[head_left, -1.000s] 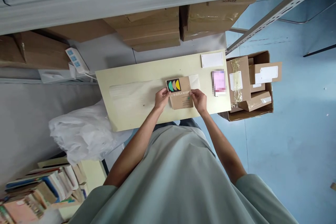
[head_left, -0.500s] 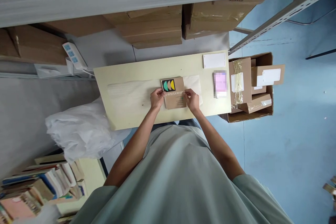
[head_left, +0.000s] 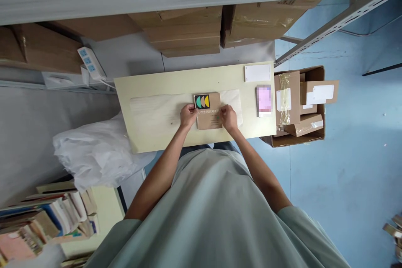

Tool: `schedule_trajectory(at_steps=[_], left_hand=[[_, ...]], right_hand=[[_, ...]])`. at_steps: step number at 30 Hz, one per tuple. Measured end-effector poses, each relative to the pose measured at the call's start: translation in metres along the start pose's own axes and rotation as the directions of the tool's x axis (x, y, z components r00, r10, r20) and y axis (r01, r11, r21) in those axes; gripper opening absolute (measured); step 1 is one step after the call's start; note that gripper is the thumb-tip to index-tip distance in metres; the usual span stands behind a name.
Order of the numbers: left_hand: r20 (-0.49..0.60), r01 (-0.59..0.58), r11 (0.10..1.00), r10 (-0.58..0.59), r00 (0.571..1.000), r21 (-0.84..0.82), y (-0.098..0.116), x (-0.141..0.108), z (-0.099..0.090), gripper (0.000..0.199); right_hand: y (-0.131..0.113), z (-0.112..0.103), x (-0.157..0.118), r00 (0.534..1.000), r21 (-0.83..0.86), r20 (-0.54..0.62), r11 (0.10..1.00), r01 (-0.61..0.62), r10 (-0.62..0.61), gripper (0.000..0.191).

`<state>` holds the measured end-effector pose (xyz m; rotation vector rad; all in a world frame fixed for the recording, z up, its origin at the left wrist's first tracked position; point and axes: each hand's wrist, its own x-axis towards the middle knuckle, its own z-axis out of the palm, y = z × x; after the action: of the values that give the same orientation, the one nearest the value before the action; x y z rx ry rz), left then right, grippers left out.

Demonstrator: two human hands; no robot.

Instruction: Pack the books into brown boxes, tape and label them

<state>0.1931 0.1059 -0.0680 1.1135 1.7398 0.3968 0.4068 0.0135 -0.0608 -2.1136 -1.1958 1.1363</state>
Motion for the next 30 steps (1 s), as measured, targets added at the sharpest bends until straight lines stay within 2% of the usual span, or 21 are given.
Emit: schedule_trajectory(at_steps=[2, 4, 6, 8, 12, 18, 22, 23, 25, 27, 30], left_hand=[[-0.011, -0.029, 0.999, 0.029, 1.0, 0.038, 0.0, -0.003, -0.003, 0.021], [-0.022, -0.054, 0.996, 0.056, 0.998, 0.067, -0.002, -0.009, -0.006, 0.026], [-0.025, -0.072, 0.994, 0.074, 0.997, 0.076, -0.006, -0.017, -0.009, 0.028], [-0.023, -0.075, 0.994, 0.077, 0.997, 0.073, -0.01, -0.025, -0.009, 0.027], [-0.036, -0.055, 0.993, 0.059, 0.998, 0.102, -0.016, -0.033, -0.003, 0.027], [-0.035, -0.042, 0.997, 0.044, 0.998, 0.062, -0.019, -0.031, 0.001, 0.029], [-0.014, -0.042, 0.998, 0.043, 0.999, 0.051, -0.02, -0.03, 0.0, 0.03], [-0.013, -0.043, 0.998, 0.044, 0.999, 0.054, -0.02, -0.03, 0.0, 0.03], [-0.017, -0.042, 0.997, 0.044, 0.999, 0.064, -0.021, -0.03, 0.001, 0.03], [-0.022, -0.046, 0.996, 0.048, 0.999, 0.072, -0.022, -0.03, 0.002, 0.03], [-0.028, -0.061, 0.995, 0.064, 0.998, 0.082, -0.022, -0.031, 0.004, 0.029]], right_hand=[[0.007, -0.013, -0.004, 0.999, 0.01, -0.046, 1.0, 0.002, -0.002, 0.023], [0.019, -0.031, -0.011, 0.986, 0.015, -0.166, 1.0, -0.01, 0.012, 0.035], [0.032, -0.048, -0.019, 0.96, 0.012, -0.274, 0.998, -0.06, 0.061, 0.045], [0.043, -0.057, -0.025, 0.943, 0.018, -0.311, 0.993, -0.121, 0.12, 0.05], [0.049, -0.057, -0.026, 0.943, 0.065, -0.26, 0.978, -0.198, 0.208, 0.045], [0.036, -0.056, -0.025, 0.948, 0.186, -0.233, 0.967, -0.174, 0.216, 0.042], [0.021, -0.059, -0.029, 0.929, 0.347, -0.124, 0.892, -0.289, 0.349, 0.068], [0.016, -0.06, -0.03, 0.931, 0.357, -0.095, 0.885, -0.299, 0.353, 0.069], [0.006, -0.062, -0.03, 0.955, 0.323, -0.069, 0.912, -0.253, 0.29, 0.061], [-0.006, -0.063, -0.03, 0.985, 0.243, -0.064, 0.96, -0.137, 0.157, 0.051], [-0.026, -0.052, -0.025, 0.999, 0.116, 0.003, 0.992, 0.041, -0.042, 0.052]])
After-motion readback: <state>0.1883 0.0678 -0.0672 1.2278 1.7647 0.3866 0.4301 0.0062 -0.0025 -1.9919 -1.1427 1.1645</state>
